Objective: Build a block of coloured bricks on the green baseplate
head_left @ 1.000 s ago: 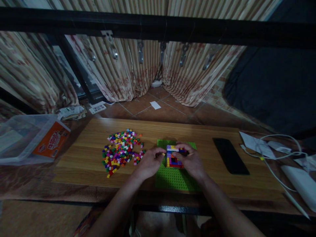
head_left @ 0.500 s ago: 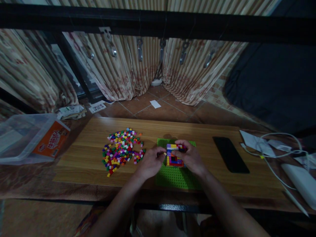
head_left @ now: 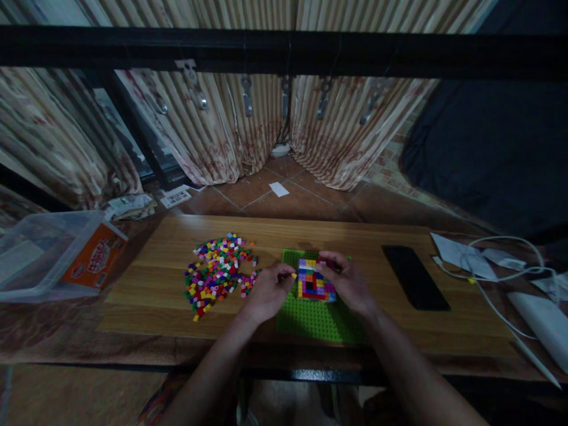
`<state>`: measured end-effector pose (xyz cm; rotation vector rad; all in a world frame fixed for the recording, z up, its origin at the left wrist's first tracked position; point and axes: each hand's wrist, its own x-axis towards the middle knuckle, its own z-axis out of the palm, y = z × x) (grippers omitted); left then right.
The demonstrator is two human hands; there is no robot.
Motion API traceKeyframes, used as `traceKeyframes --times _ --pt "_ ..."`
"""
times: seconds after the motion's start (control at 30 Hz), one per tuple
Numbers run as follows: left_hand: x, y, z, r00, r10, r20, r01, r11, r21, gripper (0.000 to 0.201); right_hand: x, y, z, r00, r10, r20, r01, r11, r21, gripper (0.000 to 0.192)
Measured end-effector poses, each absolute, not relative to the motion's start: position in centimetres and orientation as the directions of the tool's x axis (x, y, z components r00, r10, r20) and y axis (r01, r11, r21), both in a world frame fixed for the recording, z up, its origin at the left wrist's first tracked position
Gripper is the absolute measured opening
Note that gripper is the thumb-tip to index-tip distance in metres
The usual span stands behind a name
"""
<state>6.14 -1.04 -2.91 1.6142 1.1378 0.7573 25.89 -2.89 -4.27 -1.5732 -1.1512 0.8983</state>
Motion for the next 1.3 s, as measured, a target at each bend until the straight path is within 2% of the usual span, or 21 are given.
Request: traceKeyframes --times 0.2,0.3,0.47,0.7,0.87,1.13,1.3 --pt "6.4 -1.1 -2.4 0.347 0.938 -0.012 0.337 -0.112 0.935 0.010 25.9 -2.7 -3.9 0.345 0.938 -0.026 0.208 -0.103 -0.973 0.033" --pt "6.5 -1.3 -2.0 0.365 0.930 0.043 0.357 -0.182 0.916 0.011 25.8 -2.7 -3.6 0.368 0.929 -0.026 0.168 -0.094 -0.981 0.031" --pt "6.9 -1.7 -1.7 0.411 0.895 0.174 0.454 -0.367 0.812 0.012 25.8 -2.7 -3.7 0.359 0.933 -0.013 0.187 -0.085 -0.979 0.028" --pt "7.5 -1.8 -1.7 0.436 0.885 0.164 0.612 -0.425 0.667 0.013 25.9 -2.9 -3.4 0.340 0.941 -0.001 0.270 -0.099 -0.958 0.028" --pt "7.6 -1.6 -1.7 0.416 0.894 0.165 0.626 -0.414 0.661 0.010 25.8 -2.9 -3.3 0.326 0.945 0.015 0.319 -0.095 -0.943 0.029" --pt "7.8 -1.7 -1.9 0.390 0.906 0.168 0.603 -0.389 0.696 0.009 24.5 -3.8 -3.3 0.187 0.968 0.167 0.546 0.039 -0.837 0.030" --pt "7.8 -1.7 -2.0 0.376 0.914 0.155 0.594 -0.366 0.717 0.009 23.8 -3.8 -3.6 0.193 0.962 0.193 0.608 0.037 -0.793 0.031"
